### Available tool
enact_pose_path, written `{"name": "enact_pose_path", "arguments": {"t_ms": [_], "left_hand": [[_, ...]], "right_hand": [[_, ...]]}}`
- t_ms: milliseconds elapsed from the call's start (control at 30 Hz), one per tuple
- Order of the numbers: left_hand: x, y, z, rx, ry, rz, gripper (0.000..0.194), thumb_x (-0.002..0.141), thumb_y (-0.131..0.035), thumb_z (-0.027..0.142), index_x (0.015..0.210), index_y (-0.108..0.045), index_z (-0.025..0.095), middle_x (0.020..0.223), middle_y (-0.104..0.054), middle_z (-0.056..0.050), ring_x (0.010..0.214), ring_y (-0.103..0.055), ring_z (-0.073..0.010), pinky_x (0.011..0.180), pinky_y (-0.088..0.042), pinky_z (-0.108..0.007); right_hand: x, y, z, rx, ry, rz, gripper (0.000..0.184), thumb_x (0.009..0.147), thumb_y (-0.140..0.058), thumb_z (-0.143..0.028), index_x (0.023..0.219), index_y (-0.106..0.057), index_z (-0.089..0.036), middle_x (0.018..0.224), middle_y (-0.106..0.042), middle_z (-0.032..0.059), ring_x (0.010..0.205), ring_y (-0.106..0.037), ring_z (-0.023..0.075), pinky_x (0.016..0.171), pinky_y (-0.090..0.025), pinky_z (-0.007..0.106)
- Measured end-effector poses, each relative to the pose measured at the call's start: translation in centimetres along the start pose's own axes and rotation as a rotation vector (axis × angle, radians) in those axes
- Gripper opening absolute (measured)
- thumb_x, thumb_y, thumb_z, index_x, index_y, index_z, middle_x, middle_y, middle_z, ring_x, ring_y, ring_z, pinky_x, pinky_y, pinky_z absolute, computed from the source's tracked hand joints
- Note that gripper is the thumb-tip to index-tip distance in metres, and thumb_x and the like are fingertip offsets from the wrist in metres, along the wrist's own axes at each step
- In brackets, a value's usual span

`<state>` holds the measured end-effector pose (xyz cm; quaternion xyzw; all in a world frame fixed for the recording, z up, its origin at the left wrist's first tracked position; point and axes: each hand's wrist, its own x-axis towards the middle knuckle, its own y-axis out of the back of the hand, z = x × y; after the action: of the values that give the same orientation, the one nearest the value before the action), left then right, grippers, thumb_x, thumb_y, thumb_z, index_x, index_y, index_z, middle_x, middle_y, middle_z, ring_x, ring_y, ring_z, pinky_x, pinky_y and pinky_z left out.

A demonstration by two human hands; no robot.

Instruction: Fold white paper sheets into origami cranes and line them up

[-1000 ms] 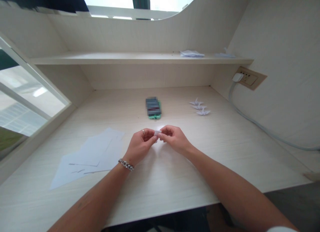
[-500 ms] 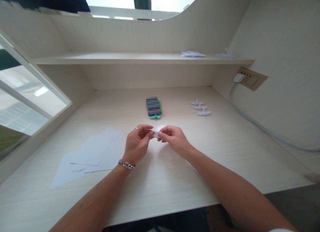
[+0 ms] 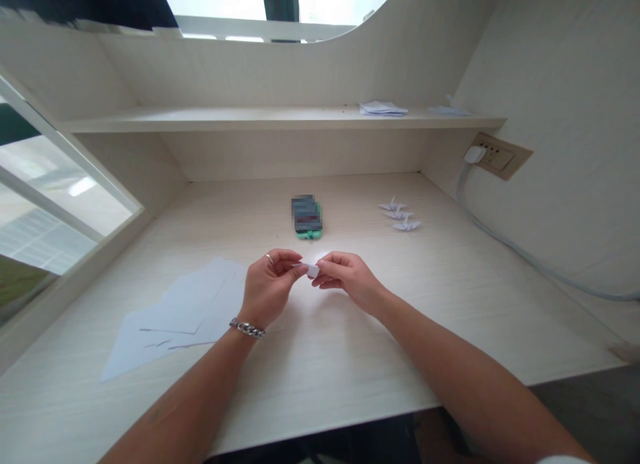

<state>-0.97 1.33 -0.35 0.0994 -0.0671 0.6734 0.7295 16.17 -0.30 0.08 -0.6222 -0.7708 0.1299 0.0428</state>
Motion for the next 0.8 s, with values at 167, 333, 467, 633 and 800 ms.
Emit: {"name": "enact_pose_path", "arguments": {"t_ms": [167, 333, 467, 633, 800], "left_hand": [[-0.1, -0.3, 0.1, -0.032, 0.007, 0.027, 0.042, 0.065, -0.082, 0.031, 0.097, -0.060, 0.016, 0.076, -0.074, -0.005, 0.073, -0.071, -0.0198, 0.069, -0.057, -0.031], [-0.3, -0.7, -0.1, -0.046, -0.014, 0.025, 0.027, 0.067, -0.080, 0.033, 0.078, -0.064, 0.014, 0.081, -0.074, -0.007, 0.077, -0.071, -0.0200, 0.074, -0.057, -0.032], [-0.4, -1.0, 0.0, -0.115, -0.038, -0.055, 0.022, 0.068, -0.080, 0.030, 0.082, -0.069, 0.015, 0.090, -0.076, -0.008, 0.085, -0.070, -0.0210, 0.079, -0.057, -0.033], [-0.4, -1.1, 0.0, -0.149, -0.049, -0.032, 0.021, 0.068, -0.081, 0.027, 0.082, -0.071, 0.015, 0.089, -0.076, -0.008, 0.084, -0.070, -0.0197, 0.080, -0.058, -0.033], [-0.5, -1.1, 0.3, -0.155, -0.019, -0.028, 0.022, 0.066, -0.082, 0.029, 0.082, -0.073, 0.015, 0.088, -0.076, -0.009, 0.084, -0.071, -0.0217, 0.080, -0.057, -0.035]], "right_hand": [[-0.1, 0.1, -0.2, -0.008, 0.022, 0.013, 0.029, 0.062, -0.080, -0.040, 0.073, -0.067, -0.016, 0.071, -0.069, 0.0020, 0.069, -0.064, 0.0137, 0.066, -0.051, 0.027], [0.2, 0.1, 0.5, -0.141, 0.244, 0.098, 0.025, 0.065, -0.079, -0.036, 0.081, -0.074, -0.017, 0.084, -0.073, 0.0059, 0.078, -0.065, 0.0175, 0.072, -0.053, 0.032], [0.1, 0.0, 0.6, -0.197, 0.415, 0.140, 0.013, 0.070, -0.076, -0.030, 0.080, -0.076, -0.022, 0.097, -0.072, 0.0064, 0.094, -0.066, 0.0207, 0.082, -0.054, 0.034], [-0.1, -0.1, 0.9, -0.223, 0.474, 0.150, 0.009, 0.072, -0.076, -0.028, 0.079, -0.077, -0.023, 0.093, -0.071, 0.0054, 0.089, -0.067, 0.0192, 0.079, -0.056, 0.032], [0.0, -0.2, 0.9, -0.234, 0.450, 0.165, 0.014, 0.072, -0.076, -0.032, 0.080, -0.075, -0.020, 0.089, -0.072, 0.0059, 0.087, -0.066, 0.0196, 0.077, -0.056, 0.032]]}}
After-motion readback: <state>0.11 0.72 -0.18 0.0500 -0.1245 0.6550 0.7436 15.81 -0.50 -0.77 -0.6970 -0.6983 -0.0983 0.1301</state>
